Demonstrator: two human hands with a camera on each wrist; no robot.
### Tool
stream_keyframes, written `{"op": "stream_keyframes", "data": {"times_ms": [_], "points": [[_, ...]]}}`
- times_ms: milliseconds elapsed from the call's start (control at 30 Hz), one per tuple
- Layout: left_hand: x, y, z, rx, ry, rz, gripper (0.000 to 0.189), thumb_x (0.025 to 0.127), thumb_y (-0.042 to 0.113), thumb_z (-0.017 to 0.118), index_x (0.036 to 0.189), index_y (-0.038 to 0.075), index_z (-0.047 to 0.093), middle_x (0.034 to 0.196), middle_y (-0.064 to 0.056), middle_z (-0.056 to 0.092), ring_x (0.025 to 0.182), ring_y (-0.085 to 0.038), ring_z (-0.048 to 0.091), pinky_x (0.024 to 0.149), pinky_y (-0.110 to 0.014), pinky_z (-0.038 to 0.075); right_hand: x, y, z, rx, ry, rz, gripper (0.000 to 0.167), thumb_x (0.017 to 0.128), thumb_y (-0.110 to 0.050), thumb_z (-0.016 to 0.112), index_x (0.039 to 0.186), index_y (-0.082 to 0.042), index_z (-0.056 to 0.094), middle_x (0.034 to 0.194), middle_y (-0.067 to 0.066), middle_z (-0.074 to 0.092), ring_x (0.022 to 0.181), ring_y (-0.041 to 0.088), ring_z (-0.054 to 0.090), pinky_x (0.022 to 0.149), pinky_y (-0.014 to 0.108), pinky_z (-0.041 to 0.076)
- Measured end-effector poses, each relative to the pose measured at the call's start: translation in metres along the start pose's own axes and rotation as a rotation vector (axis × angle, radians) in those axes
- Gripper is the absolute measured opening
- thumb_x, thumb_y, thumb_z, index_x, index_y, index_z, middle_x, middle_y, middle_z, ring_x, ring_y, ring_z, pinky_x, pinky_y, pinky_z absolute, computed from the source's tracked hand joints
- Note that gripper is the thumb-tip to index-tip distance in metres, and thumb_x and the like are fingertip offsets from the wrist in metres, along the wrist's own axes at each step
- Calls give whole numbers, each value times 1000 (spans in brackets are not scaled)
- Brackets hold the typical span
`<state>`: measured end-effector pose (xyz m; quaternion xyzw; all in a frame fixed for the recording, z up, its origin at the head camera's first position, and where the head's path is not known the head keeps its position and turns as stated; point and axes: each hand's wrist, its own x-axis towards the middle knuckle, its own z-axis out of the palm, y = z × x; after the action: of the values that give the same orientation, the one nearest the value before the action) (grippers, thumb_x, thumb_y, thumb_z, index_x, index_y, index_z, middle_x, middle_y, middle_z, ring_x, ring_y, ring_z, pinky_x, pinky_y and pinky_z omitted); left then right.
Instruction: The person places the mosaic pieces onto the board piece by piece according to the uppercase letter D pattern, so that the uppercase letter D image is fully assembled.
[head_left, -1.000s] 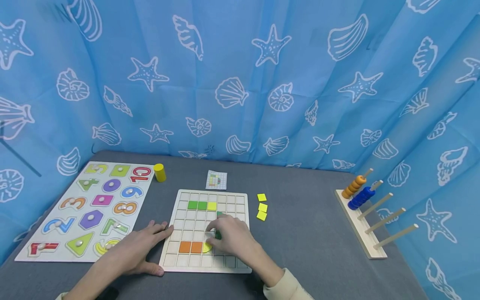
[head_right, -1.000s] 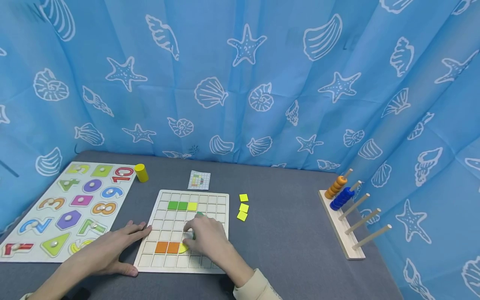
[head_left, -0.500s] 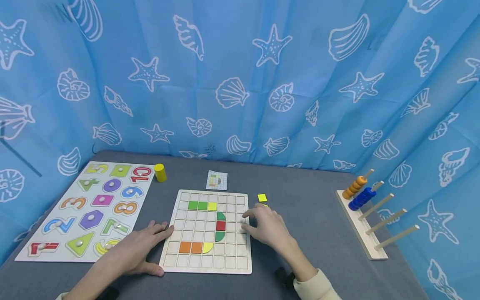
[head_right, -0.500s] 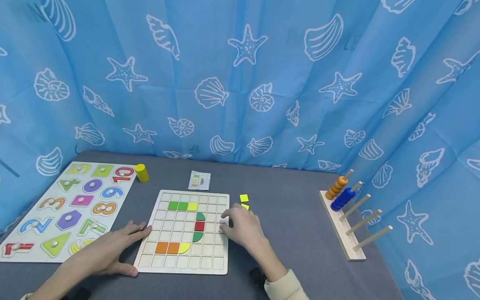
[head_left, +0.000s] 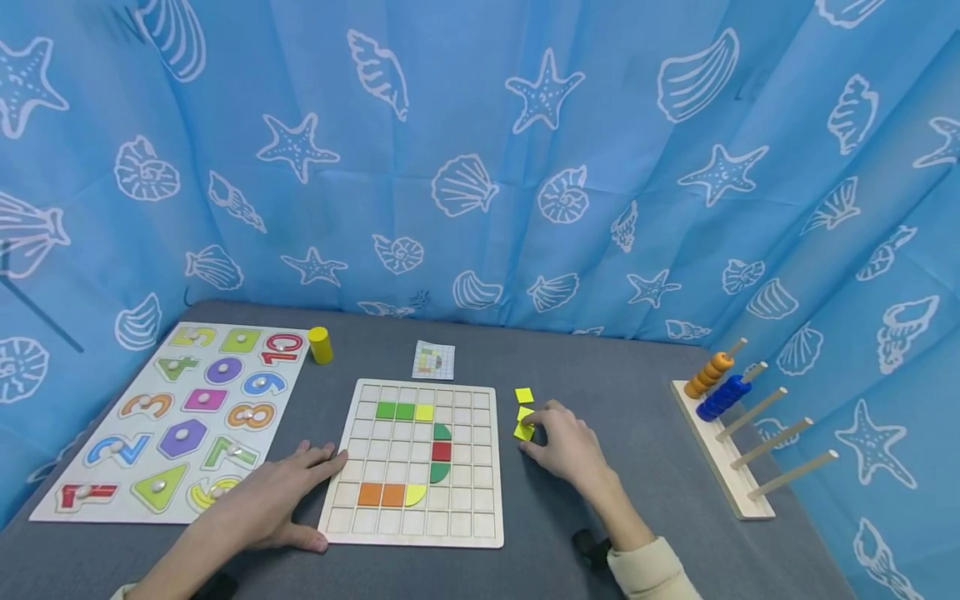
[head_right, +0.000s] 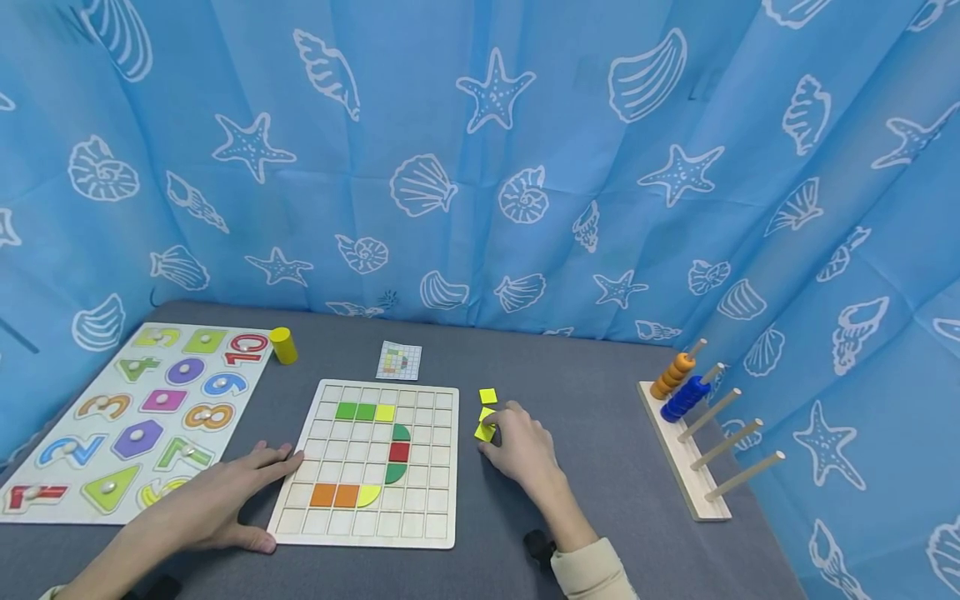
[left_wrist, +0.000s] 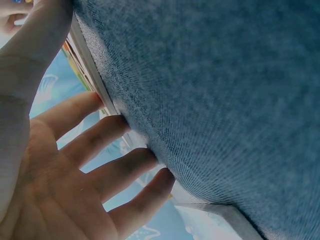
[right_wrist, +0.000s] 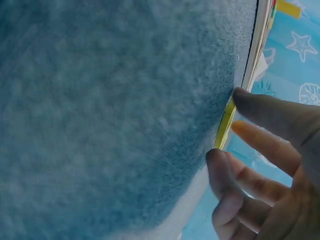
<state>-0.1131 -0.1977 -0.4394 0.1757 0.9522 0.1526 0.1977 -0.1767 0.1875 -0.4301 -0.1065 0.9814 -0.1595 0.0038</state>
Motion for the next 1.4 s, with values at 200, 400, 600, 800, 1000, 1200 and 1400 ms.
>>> {"op": "stream_keyframes", "data": {"times_ms": [200, 400, 600, 800, 1000, 1200, 1400], "points": [[-1, -1, 0, 2, 13, 13, 114, 63, 67, 85, 155, 14, 45, 158, -20, 45, 145, -58, 37, 104, -77, 38, 1, 3, 1, 3, -38, 29, 28, 83, -16, 85, 110, -11, 79, 106, 8, 72, 97, 25, 70, 75, 46, 59], [-2, -1, 1, 0, 18, 21, 113, 64, 67, 85, 155, 13, 45, 158, -20, 46, 144, -58, 38, 104, -77, 38, 2, 1, 1, 18, -45, 41, 25, 82, -13, 85, 106, -11, 81, 101, 7, 72, 93, 24, 70, 73, 44, 59], [-2, -1, 1, 3, 13, 20, 113, 64, 68, 84, 155, 14, 45, 158, -21, 45, 144, -58, 38, 104, -77, 38, 1, 0, 1, 41, -50, 28, 25, 80, -10, 86, 105, -11, 81, 100, 6, 72, 90, 21, 68, 73, 44, 58], [-3, -1, 0, 5, 17, 24, 113, 64, 69, 84, 155, 14, 45, 158, -21, 46, 144, -57, 38, 104, -77, 39, 0, -1, 0, 63, -62, 4, 29, 81, -7, 85, 109, -11, 80, 105, 7, 73, 95, 23, 70, 77, 46, 59], [-2, -1, -1, 0, -3, 12, 112, 64, 70, 83, 156, 17, 44, 159, -20, 45, 145, -57, 37, 104, -77, 38, -1, -3, 1, 71, -87, -12, 30, 81, -4, 84, 110, -10, 80, 103, 7, 72, 92, 22, 68, 75, 44, 57], [-2, -1, -1, 9, -1, 21, 113, 64, 71, 82, 156, 17, 44, 159, -21, 45, 144, -58, 38, 104, -77, 39, -1, -5, 3, 81, -104, -16, 28, 82, -5, 83, 110, -10, 80, 96, 6, 68, 80, 16, 54, 65, 34, 47], [-2, -1, -2, 10, 11, 35, 111, 65, 70, 83, 155, 17, 45, 158, -22, 45, 144, -59, 38, 104, -76, 39, -1, -7, 3, 78, -122, -13, 34, 82, -6, 82, 116, -10, 78, 97, 6, 68, 79, 16, 53, 64, 34, 47]]}}
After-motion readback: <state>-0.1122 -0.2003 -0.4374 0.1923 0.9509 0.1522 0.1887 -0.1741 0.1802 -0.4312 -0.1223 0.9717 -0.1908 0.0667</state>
